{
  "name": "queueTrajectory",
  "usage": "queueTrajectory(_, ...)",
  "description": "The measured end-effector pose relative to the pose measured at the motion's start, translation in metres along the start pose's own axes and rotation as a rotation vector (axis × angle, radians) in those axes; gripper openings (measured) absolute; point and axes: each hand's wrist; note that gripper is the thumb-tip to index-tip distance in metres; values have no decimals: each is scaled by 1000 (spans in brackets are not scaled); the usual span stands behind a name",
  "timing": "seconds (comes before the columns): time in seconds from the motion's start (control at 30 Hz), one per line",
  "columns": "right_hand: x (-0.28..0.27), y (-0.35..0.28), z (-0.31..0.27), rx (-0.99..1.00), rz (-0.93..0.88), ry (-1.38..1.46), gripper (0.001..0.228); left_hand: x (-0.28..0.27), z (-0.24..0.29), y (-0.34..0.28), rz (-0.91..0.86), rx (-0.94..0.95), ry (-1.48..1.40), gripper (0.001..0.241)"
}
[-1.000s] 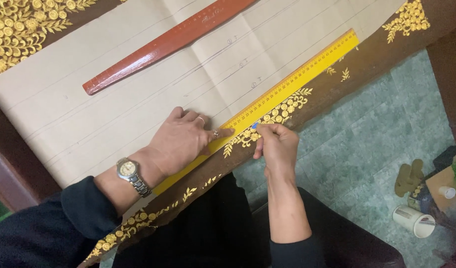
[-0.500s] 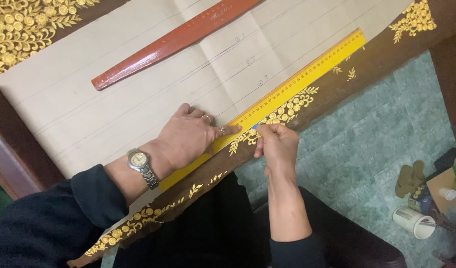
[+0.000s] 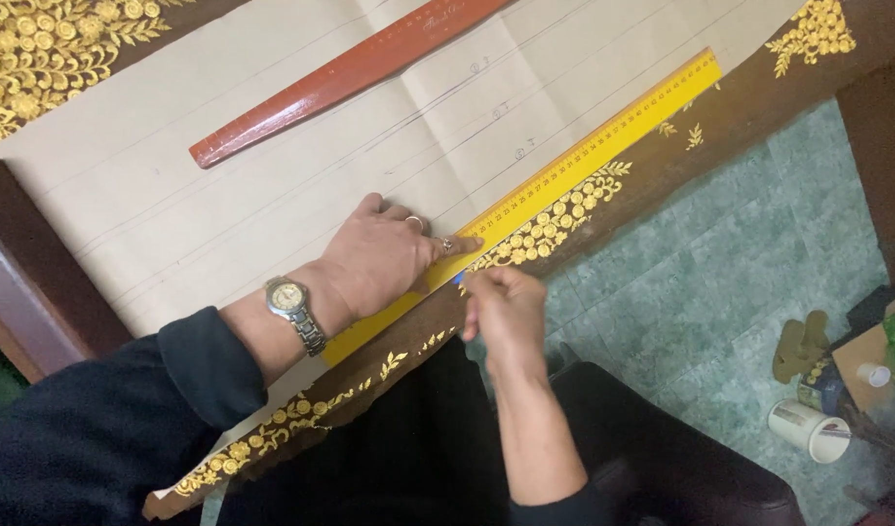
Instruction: The person measures a large sheet of paper on a table using a yellow ruler and a blue marker. They align the ruler along the edge of the paper and make marks at specific intervals.
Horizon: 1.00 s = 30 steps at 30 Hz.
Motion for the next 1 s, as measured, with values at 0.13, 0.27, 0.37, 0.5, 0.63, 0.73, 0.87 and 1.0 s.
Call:
queueTrajectory(0.13,9,-23,7,34,-72,35,14,10,-4,-1,30,21,13,60)
queueTrajectory(0.27,4,-26,3,49,-32,25,17,26,-12,-2,171,77,-17,46)
queueTrajectory(0.37,1,-23,-2,19,29,46,18,30,-15,-7,234,109,-47,39)
queueTrajectory(0.5,-1,-19,-4,-51,76,21,15,28,-17,-11,193,126,-41,48)
queueTrajectory(0.63,-2,-16,3,-60,85,32,14,20,-16,-19,167,114,-44,54)
queueTrajectory(0.73,-2,-17,5,-56,83,55,16,17,-15,-20,118,126,-29,69)
queueTrajectory(0.87,0,-21,8,-71,89,53,15,10,-12,-29,110,121,-34,77)
queueTrajectory(1.0,-2,-21,16,-91,109,86,13,9,-12,-32,119,126,-28,79)
Point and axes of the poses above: each hand's wrist, its own y-axis towards the middle knuckle, its own x-axis out of the palm, z = x × y, and after that the axes turned 6 degrees about y, right-handed
